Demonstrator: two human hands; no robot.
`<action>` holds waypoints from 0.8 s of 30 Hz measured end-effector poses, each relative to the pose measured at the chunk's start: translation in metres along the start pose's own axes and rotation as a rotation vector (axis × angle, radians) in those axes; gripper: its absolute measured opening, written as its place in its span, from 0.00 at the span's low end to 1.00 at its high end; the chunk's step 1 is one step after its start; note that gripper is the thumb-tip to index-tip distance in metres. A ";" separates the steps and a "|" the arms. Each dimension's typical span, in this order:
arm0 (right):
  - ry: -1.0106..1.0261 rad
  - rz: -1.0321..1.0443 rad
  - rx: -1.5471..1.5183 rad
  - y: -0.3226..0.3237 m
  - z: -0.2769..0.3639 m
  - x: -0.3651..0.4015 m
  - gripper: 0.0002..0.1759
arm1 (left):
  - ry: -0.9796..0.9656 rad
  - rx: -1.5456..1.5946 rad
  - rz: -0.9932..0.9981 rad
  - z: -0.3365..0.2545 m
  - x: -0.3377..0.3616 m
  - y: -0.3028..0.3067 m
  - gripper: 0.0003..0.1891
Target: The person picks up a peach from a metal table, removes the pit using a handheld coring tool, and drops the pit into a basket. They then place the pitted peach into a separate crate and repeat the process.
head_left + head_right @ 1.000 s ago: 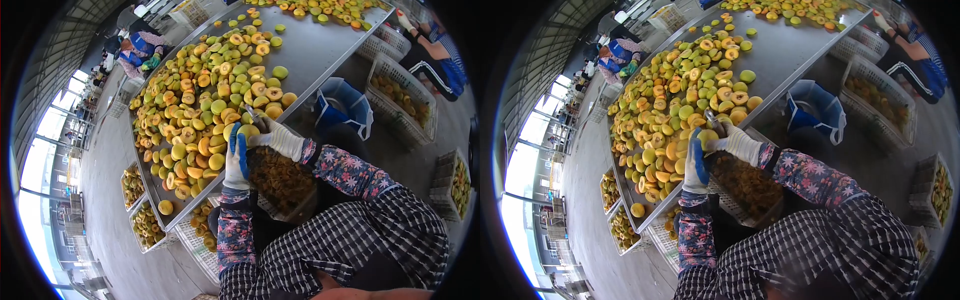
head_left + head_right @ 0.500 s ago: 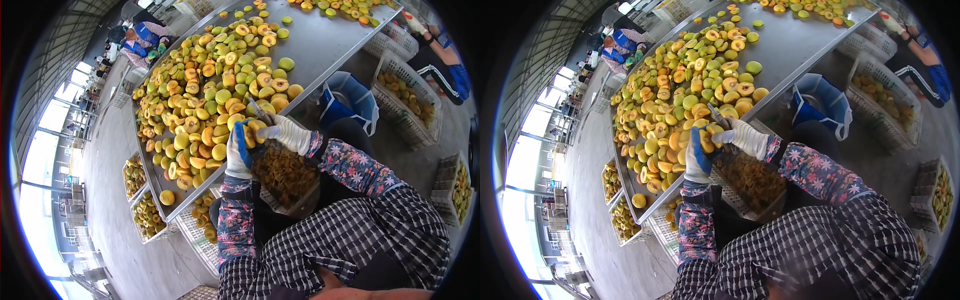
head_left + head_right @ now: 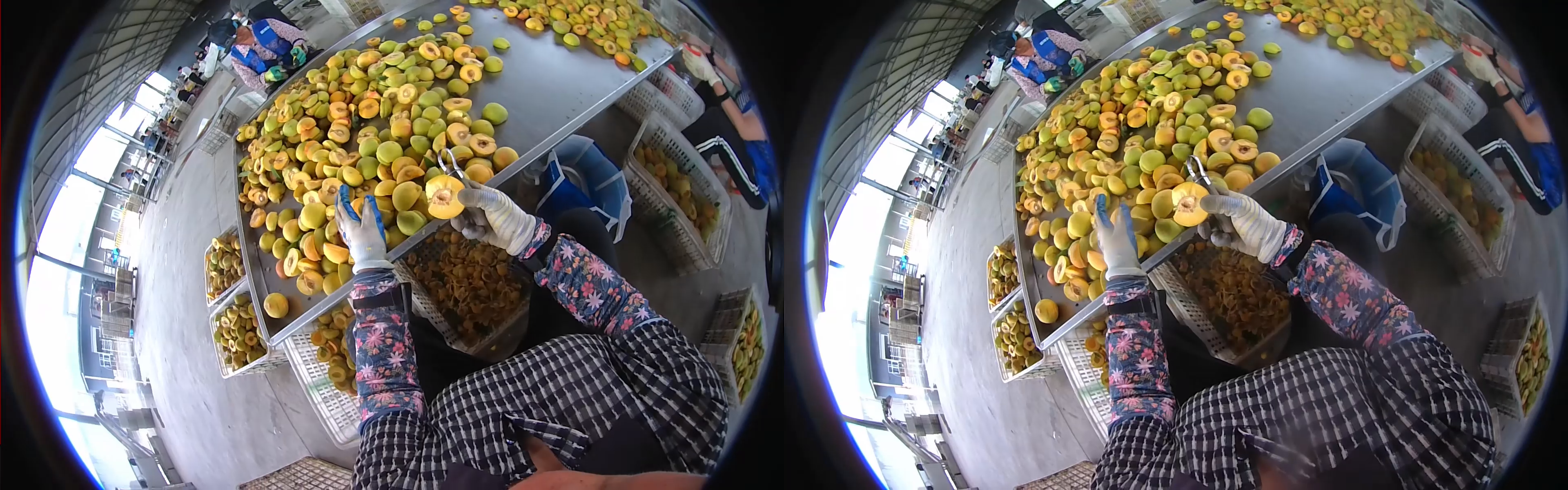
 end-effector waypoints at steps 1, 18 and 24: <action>-0.013 -0.005 0.013 -0.002 0.000 0.000 0.20 | -0.072 -0.073 -0.020 0.008 -0.003 0.005 0.23; 0.518 -0.181 0.939 -0.028 0.001 0.006 0.11 | 0.721 1.241 -0.004 0.000 0.062 -0.044 0.17; 0.691 -0.098 1.329 -0.041 -0.018 0.019 0.08 | 0.546 1.121 -0.053 -0.017 0.054 -0.039 0.17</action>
Point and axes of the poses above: each hand's wrist, its own x-axis away from the middle knuckle, its own y-axis out of the back of the hand, z = x × y, the point moved 3 cm from there along -x, towards the middle knuckle, and after that the axes turned 13 degrees about x, right-handed, at the moved point
